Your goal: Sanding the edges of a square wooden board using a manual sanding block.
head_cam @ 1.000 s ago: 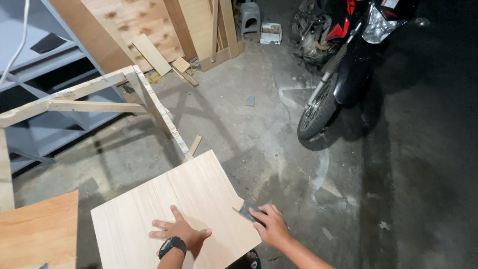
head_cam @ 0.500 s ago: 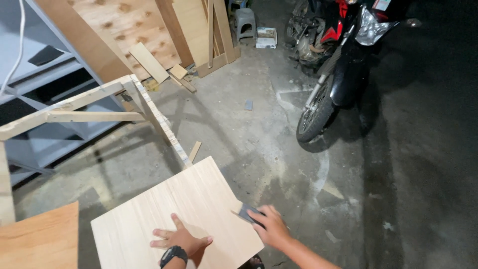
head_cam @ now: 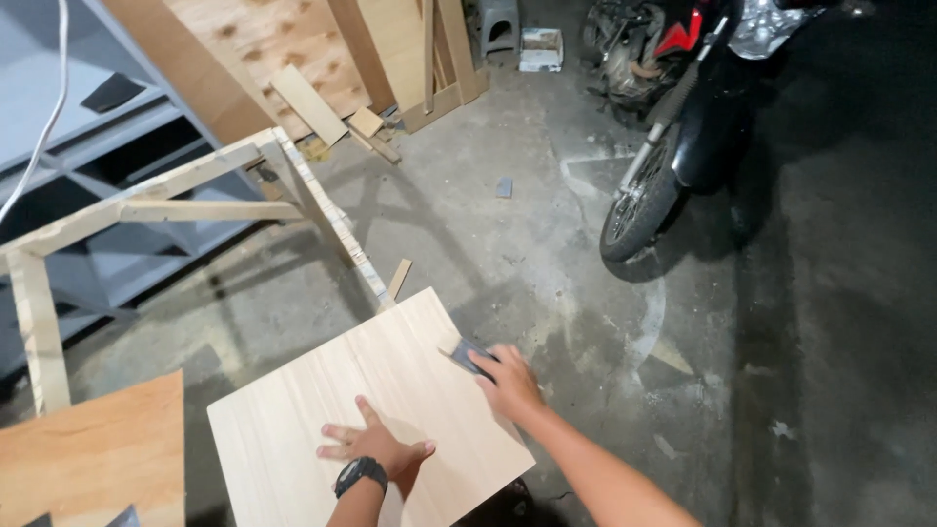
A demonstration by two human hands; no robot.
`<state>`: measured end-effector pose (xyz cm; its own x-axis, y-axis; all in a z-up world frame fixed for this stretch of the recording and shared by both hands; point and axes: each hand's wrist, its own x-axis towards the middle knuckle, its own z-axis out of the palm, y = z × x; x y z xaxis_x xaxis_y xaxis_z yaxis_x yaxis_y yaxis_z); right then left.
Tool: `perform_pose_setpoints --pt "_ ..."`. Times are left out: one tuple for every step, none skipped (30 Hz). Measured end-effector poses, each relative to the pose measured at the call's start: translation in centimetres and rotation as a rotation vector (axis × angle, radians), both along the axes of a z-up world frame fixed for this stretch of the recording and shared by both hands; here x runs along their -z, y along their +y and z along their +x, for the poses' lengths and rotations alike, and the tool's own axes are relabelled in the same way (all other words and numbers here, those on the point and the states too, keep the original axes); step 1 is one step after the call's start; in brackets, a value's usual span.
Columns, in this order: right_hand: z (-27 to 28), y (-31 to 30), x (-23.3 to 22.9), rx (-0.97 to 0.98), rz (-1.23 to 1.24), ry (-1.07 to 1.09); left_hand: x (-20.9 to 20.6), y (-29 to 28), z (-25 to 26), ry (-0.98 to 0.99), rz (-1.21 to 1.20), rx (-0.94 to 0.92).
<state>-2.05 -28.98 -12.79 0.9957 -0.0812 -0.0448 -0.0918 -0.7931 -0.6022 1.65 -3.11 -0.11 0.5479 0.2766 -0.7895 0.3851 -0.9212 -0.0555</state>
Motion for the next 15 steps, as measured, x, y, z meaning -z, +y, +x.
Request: perform_pose_setpoints --pt "-2.4 -1.0 0.7 -0.013 -0.002 0.005 -0.6 -0.2 -0.1 0.005 -0.002 -0.013" --pt "-5.1 -1.9 1.5 -0.009 0.007 -0.052 -1.3 -0.3 -0.2 -0.008 -0.025 -0.027" --pt "-7.8 -2.9 2.2 -0.004 0.017 -0.108 -2.0 -0.5 -0.4 -0.022 -0.048 -0.041" --pt "-9.6 -3.0 2.5 -0.011 0.02 -0.103 -1.9 -0.3 -0.2 -0.017 -0.044 -0.048" --pt "-11.5 -3.3 2.7 -0.007 0.023 -0.123 -1.8 -0.2 -0.1 -0.013 -0.049 -0.038" --pt "-13.7 -3.7 2.9 0.0 0.027 -0.142 -1.8 -0.2 -0.3 -0.007 -0.052 -0.025" --pt "-12.5 -3.5 3.1 -0.005 0.033 -0.136 -2.2 -0.3 -0.4 0.0 -0.047 -0.031" --pt "-11.1 -3.3 3.2 -0.005 0.015 -0.187 -2.5 -0.5 -0.3 0.006 -0.046 -0.035" --pt "-9.7 -3.1 3.5 -0.004 -0.003 -0.239 -2.8 -0.7 -0.2 0.013 -0.046 -0.04" --pt "-6.5 -2.4 3.2 -0.002 0.002 -0.235 -2.9 -0.6 -0.3 0.017 -0.041 -0.038" --pt "-3.3 -1.7 3.1 -0.006 0.003 -0.235 -3.0 -0.6 -0.4 0.011 -0.049 -0.036" --pt "-0.1 -1.1 2.9 -0.01 0.005 -0.234 -3.1 -0.6 -0.5 0.005 -0.057 -0.034" --pt "1.9 -0.7 2.6 -0.007 0.01 -0.23 -3.2 -0.7 -0.5 0.009 -0.053 -0.032" --pt "4.0 -0.3 2.2 0.015 0.012 -0.151 -3.3 -0.7 -0.5 0.012 -0.049 -0.026" --pt "6.2 0.2 1.8 0.037 0.014 -0.073 -3.5 -0.6 -0.5 0.015 -0.045 -0.02"
